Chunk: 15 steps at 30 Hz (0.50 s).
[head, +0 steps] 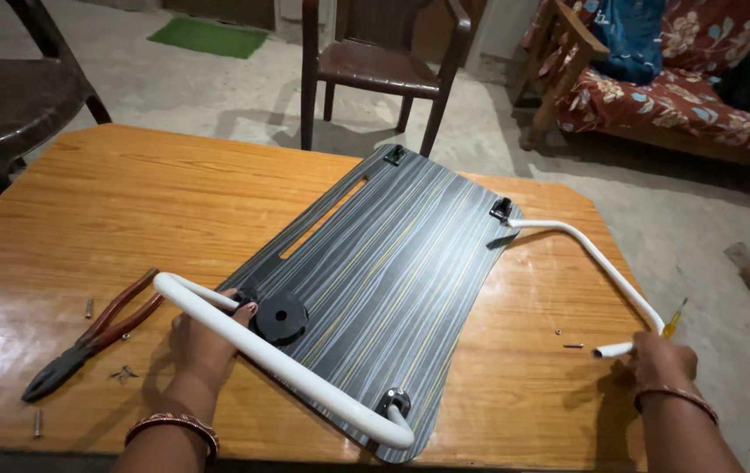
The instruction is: The person assembles a small table by attaching a white metal frame to a striped tabletop using a screwdriver. They position the frame, insert screws, and tighten them at each corner to secure the legs to the tabletop.
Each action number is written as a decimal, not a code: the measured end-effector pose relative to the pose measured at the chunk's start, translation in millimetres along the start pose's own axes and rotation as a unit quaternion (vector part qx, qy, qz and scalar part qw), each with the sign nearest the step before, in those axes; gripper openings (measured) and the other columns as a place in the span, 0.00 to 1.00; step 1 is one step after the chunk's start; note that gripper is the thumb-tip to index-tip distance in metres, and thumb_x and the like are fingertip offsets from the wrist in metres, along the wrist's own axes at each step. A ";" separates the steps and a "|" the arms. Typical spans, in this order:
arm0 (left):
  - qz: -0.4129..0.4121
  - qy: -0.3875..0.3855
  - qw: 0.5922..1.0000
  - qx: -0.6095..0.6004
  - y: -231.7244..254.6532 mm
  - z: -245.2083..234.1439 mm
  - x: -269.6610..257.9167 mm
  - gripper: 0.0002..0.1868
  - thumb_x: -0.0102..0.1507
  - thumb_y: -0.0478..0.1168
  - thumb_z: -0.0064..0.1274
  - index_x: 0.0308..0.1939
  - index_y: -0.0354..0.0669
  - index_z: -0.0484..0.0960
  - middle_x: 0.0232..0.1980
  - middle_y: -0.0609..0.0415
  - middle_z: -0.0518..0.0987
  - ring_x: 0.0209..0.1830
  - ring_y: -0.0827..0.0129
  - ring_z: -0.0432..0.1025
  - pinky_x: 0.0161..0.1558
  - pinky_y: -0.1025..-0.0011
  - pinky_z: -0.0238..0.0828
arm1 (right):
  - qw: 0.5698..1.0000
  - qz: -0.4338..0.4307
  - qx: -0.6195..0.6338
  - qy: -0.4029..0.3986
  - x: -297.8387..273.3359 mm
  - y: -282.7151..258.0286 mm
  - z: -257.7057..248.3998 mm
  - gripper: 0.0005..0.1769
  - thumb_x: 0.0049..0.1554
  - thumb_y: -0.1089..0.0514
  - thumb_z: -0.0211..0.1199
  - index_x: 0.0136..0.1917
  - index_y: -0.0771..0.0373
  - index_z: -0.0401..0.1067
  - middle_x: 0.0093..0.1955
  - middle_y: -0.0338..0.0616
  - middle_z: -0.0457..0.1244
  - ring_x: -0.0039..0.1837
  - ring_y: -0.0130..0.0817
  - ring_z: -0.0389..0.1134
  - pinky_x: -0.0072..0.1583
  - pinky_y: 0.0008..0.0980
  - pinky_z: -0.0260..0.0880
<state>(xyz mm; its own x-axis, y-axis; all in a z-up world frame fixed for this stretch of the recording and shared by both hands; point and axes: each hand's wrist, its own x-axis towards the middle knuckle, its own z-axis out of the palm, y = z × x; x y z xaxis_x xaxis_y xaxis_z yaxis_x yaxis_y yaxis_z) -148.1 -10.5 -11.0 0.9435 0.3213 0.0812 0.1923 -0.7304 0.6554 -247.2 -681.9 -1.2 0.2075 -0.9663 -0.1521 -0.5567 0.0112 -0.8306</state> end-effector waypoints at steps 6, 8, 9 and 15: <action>-0.046 -0.030 0.998 -0.013 4.5 -3.8 0.6 0.24 0.54 0.57 0.66 0.54 0.61 0.88 0.46 0.56 0.88 0.50 0.59 0.80 0.57 0.60 0.75 | 0.986 -0.055 -0.149 0.056 28.2 36.6 -12.4 0.29 0.49 0.50 0.79 0.52 0.79 0.77 0.51 0.62 0.69 0.52 0.53 0.73 0.51 0.47 0.73; -0.044 -0.030 0.999 -0.003 7.0 -5.0 -0.1 0.25 0.54 0.57 0.66 0.54 0.62 0.87 0.47 0.57 0.87 0.50 0.58 0.80 0.56 0.59 0.74 | 0.963 -0.040 -0.261 0.050 33.9 37.4 -21.1 0.30 0.50 0.44 0.77 0.52 0.73 0.79 0.51 0.62 0.71 0.53 0.58 0.73 0.55 0.52 0.72; -0.032 -0.026 0.999 0.013 8.3 -5.3 0.4 0.25 0.54 0.57 0.66 0.54 0.61 0.87 0.47 0.56 0.87 0.50 0.57 0.79 0.56 0.59 0.74 | 0.949 -0.078 -0.303 0.039 33.9 36.2 -22.9 0.30 0.52 0.41 0.76 0.51 0.72 0.81 0.50 0.61 0.72 0.53 0.58 0.73 0.55 0.51 0.73; -0.050 -0.033 0.998 0.028 12.4 -9.2 0.6 0.25 0.53 0.58 0.68 0.53 0.62 0.87 0.48 0.54 0.86 0.50 0.53 0.79 0.56 0.57 0.74 | 0.925 -0.254 -0.282 0.015 -33.4 10.9 -8.0 0.28 0.57 0.39 0.72 0.53 0.68 0.79 0.46 0.60 0.71 0.48 0.56 0.73 0.50 0.51 0.72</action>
<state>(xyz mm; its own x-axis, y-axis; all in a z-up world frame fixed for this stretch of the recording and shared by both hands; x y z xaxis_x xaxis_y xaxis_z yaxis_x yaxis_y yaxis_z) -147.6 -13.8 4.1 0.9341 0.3555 -0.0333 0.2996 -0.7298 0.6145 -266.6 -651.5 -0.9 0.5399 -0.8165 0.2042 -0.7261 -0.5746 -0.3776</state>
